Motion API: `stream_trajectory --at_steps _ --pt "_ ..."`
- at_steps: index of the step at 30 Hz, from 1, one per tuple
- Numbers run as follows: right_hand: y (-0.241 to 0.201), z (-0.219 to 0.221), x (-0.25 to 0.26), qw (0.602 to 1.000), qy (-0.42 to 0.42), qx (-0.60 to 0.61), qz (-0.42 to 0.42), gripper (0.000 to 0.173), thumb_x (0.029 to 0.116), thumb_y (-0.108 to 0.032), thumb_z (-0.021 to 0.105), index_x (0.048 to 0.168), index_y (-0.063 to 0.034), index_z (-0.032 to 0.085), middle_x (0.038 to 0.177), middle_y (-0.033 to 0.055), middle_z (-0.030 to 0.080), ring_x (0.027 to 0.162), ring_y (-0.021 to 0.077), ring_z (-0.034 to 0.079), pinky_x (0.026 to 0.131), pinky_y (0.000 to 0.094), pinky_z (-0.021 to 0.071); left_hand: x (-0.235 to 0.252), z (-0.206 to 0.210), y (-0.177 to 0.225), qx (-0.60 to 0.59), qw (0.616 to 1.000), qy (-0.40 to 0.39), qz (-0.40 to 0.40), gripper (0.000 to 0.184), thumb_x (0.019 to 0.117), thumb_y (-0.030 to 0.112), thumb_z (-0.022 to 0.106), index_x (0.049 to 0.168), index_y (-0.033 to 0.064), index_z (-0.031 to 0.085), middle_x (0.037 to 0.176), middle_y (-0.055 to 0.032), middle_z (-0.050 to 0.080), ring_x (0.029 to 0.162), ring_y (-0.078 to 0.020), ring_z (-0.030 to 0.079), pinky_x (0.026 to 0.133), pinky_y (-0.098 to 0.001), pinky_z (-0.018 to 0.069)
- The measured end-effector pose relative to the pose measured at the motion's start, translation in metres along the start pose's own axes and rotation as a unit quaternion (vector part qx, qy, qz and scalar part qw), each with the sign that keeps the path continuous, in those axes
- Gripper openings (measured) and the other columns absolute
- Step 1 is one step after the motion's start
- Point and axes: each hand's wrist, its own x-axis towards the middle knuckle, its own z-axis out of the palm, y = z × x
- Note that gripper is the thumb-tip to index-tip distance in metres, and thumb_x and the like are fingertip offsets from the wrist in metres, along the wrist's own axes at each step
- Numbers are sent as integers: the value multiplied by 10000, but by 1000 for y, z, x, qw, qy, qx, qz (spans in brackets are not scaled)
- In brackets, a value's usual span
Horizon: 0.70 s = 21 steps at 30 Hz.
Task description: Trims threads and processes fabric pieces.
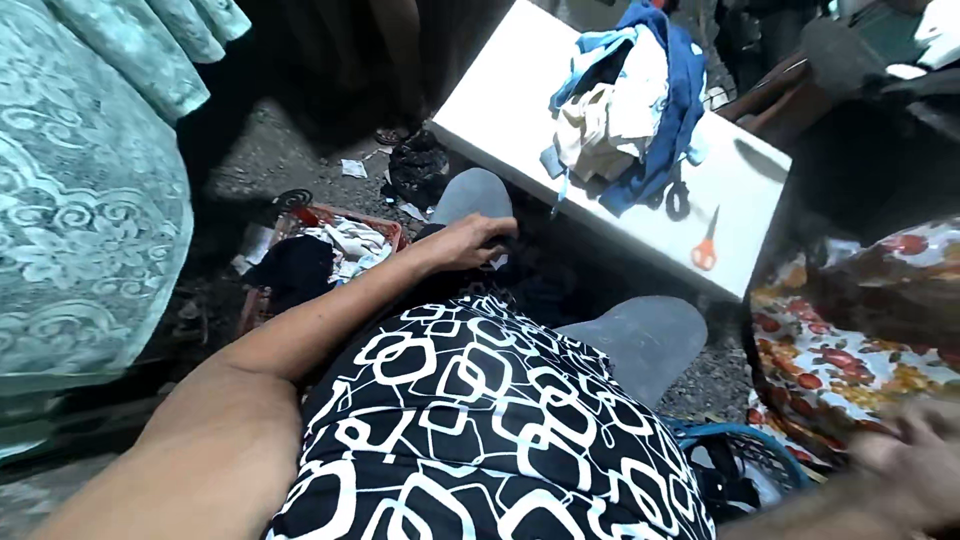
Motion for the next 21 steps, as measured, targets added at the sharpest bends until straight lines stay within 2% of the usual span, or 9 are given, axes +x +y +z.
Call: stream_trajectory --at_steps 1,4,6,8,10,11,13,17,21 --pt "-9 48 -5 997 -65 -30 -15 115 1074 -166 433 1096 -138 542 704 -138 534 539 -22 494 518 174 469 10 -1 11 -42 999 1 17 157 994 63 587 1128 21 659 911 -113 694 772 -198 666 749 -405 565" --pt "-19 163 -33 961 -273 -21 -46 346 970 -220 648 1300 -119 634 796 -99 639 566 -11 521 520 208 484 39 3 45 -109 990 -5 93 196 975 47 622 1159 18 683 1014 -105 727 882 -165 698 827 -375 578" --pt "-19 213 -50 918 -394 16 -44 422 921 -245 728 1317 -116 660 841 -80 675 578 -15 525 522 192 481 50 7 61 -135 982 -15 128 196 968 20 626 1152 11 692 1037 -101 729 921 -151 696 846 -349 570" --pt "-22 242 -59 890 -452 49 -28 301 906 -145 734 1198 -80 707 839 -72 699 610 -20 571 566 175 518 54 5 65 -160 979 -9 129 204 958 -21 591 1134 -11 692 1022 -107 718 915 -144 677 839 -328 556" --pt "-21 253 -55 886 -457 73 -23 113 916 -81 697 1026 -77 720 771 -86 685 585 -25 561 545 173 500 53 -4 58 -170 979 19 110 169 962 -6 605 1110 -29 685 987 -108 712 887 -131 672 831 -316 562" --pt "-21 252 -50 889 -451 80 -20 97 928 -74 683 1014 -74 727 781 -81 692 578 -22 550 532 174 485 50 -14 52 -168 981 30 97 147 958 32 647 1086 -29 685 960 -100 709 872 -120 672 824 -308 565" --pt "-24 241 -34 901 -428 68 -25 119 965 -98 651 1051 -109 731 799 -92 692 566 -25 544 522 158 487 37 -41 38 -157 984 40 75 180 927 99 720 1054 -25 687 908 -81 698 823 -95 654 782 -288 557" --pt "-1 208 4 944 -325 53 -12 133 996 -128 634 1094 -154 721 836 -124 692 579 -31 561 527 162 506 -10 -95 0 -147 986 79 24 147 917 135 727 1005 22 691 821 12 665 694 -13 591 651 -210 524" --pt "43 172 43 983 -174 -35 56 101 988 -156 639 1078 -125 673 781 -105 633 532 -30 504 495 163 467 -67 -132 -29 -162 974 144 -58 114 907 119 703 1009 71 690 851 70 684 732 15 625 691 -188 552"
